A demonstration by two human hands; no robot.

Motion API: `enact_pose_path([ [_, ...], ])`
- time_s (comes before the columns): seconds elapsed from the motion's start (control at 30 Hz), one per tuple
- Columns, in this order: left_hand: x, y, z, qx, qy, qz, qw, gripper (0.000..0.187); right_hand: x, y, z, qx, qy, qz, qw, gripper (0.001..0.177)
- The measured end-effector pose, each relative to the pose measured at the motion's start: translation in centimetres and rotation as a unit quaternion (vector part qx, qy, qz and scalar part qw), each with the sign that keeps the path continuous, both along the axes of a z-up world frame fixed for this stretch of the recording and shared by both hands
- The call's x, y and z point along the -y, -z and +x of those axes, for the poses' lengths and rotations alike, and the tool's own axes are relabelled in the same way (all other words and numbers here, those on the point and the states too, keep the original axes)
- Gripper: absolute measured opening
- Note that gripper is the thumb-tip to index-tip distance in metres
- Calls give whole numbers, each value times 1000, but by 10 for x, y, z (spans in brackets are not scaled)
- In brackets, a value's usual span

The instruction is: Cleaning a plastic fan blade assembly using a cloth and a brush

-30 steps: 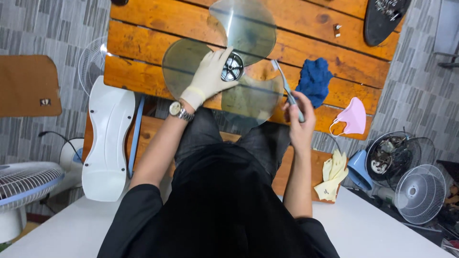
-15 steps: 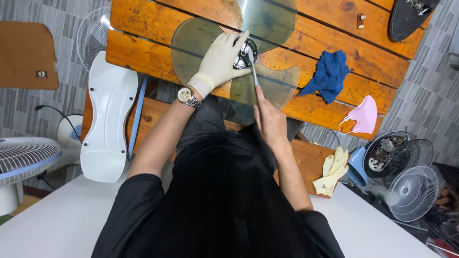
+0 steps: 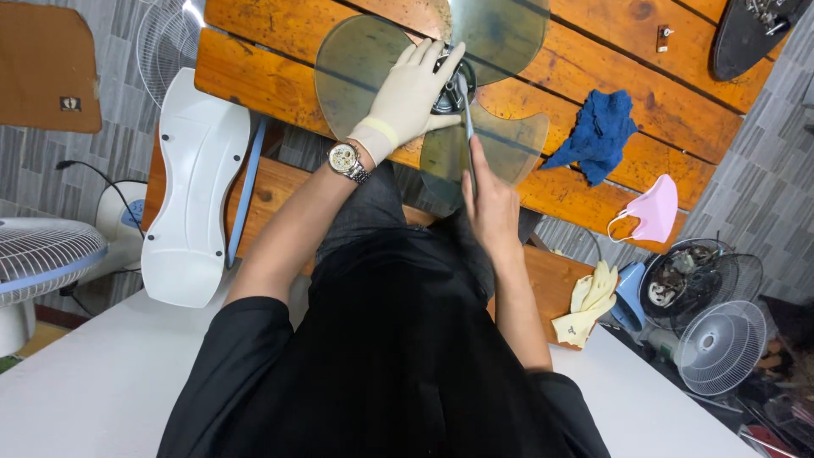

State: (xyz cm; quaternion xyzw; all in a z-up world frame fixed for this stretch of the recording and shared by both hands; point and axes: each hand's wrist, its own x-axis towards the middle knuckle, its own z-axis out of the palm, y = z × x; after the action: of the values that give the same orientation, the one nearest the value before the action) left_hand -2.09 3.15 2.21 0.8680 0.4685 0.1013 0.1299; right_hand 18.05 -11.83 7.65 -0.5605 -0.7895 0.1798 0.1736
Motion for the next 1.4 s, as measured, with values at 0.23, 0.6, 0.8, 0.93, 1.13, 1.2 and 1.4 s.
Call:
enact_pose_path([
  [0.23, 0, 5, -1, -3, -3, 6, 1000, 105, 9, 2, -10, -30, -13, -21, 999, 60],
  [0.6, -3, 21, 9, -43, -44, 34, 997, 116, 12, 21, -10, -15, 13, 39, 999, 54],
  [0.8, -2, 14, 9, 5, -54, 29, 998, 113, -1, 18, -9, -9, 44, 47, 998, 56],
  [0.93, -1, 3, 7, 22, -43, 9, 999, 113, -13, 54, -12, -58, 10, 49, 997, 61],
  [1.13, -2, 6, 6, 21, -38, 8, 999, 112, 13, 42, -12, -58, 4, 11, 998, 67],
  [1.2, -2, 9, 7, 7, -36, 24, 999, 113, 13, 22, -10, -28, 19, 6, 999, 61],
  [1.4, -1, 7, 2, 79, -33, -32, 996, 112, -20, 38, -24, -80, 45, 78, 993, 56],
])
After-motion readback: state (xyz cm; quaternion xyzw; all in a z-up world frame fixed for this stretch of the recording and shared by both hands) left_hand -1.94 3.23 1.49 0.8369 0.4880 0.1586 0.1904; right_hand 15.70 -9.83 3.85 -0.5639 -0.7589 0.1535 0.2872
